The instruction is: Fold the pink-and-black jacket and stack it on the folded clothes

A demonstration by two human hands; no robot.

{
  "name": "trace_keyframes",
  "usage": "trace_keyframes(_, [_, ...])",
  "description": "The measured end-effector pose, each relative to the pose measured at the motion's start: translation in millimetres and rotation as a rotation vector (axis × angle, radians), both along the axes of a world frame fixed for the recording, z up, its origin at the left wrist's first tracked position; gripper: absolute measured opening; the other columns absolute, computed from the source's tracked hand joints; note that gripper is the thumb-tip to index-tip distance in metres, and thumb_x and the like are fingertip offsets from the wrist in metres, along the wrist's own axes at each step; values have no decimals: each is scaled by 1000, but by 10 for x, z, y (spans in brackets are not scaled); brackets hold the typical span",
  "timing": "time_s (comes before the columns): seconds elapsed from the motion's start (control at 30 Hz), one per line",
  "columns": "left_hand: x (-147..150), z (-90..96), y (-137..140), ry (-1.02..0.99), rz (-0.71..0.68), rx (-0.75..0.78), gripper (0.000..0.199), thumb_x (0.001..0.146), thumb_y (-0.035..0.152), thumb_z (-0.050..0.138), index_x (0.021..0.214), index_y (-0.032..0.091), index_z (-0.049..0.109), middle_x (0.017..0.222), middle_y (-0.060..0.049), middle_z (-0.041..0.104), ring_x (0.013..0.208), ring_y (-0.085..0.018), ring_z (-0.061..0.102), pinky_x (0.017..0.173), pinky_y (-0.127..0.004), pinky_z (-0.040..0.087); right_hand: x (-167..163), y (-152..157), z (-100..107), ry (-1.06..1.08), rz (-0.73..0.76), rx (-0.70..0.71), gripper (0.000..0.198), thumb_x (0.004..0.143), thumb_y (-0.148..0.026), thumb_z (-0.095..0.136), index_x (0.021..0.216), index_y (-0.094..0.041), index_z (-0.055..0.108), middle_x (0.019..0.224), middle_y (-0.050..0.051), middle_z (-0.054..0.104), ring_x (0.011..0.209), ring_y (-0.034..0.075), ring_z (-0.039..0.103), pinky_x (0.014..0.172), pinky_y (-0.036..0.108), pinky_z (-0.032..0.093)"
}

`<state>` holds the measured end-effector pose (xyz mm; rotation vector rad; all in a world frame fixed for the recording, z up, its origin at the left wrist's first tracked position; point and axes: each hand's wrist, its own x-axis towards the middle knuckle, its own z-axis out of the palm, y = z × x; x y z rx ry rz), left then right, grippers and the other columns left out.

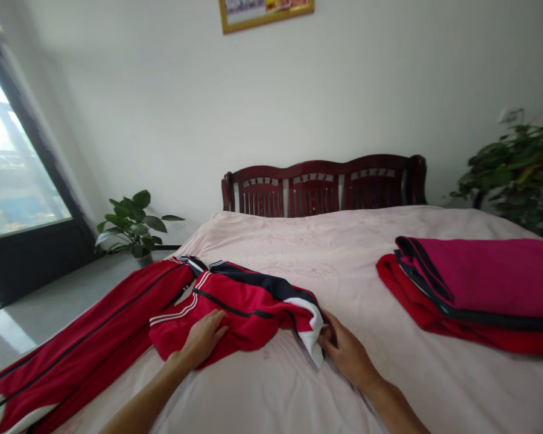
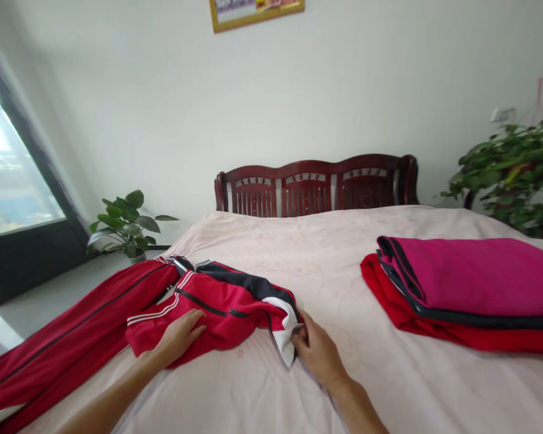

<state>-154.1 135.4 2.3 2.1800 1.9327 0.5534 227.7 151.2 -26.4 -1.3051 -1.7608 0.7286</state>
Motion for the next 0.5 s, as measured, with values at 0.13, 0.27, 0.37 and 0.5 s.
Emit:
trace_keyframes(0.13, [285, 92, -33, -83, 18, 29, 18, 92, 34, 42, 88, 23, 55, 93, -4, 65, 88, -22, 63, 80, -32, 47, 14, 34, 62, 97, -111, 61, 31, 81, -39, 53, 103, -23, 67, 94, 4, 72, 87, 25, 67, 79, 35, 50])
trace_keyframes(0.27, [761, 336, -453, -246, -170, 6, 18, 93, 36, 43, 83, 24, 53, 88, -4, 64, 82, -20, 60, 76, -30, 45, 274, 119, 284, 441, -505, 156, 37, 76, -43, 58, 103, -19, 63, 100, 6, 71, 93, 25, 64, 82, 34, 50])
trace_keyframes(0.37, [1023, 534, -783, -282, -453, -275, 13, 90, 34, 51, 88, 24, 59, 92, -1, 67, 82, -16, 60, 74, -25, 43, 547, 123, 494, 598, -766, 176, 43, 71, -38, 61, 110, -20, 62, 102, 5, 69, 88, 23, 63, 75, 31, 50])
trace_keyframes(0.5, [1007, 639, -592, -367, -385, -214, 28, 94, 39, 44, 85, 22, 64, 85, -2, 68, 78, -15, 60, 71, -23, 44, 826, 33, 591, 764, -695, -63, 34, 68, -37, 61, 98, -21, 63, 70, 0, 65, 57, 19, 59, 52, 30, 47])
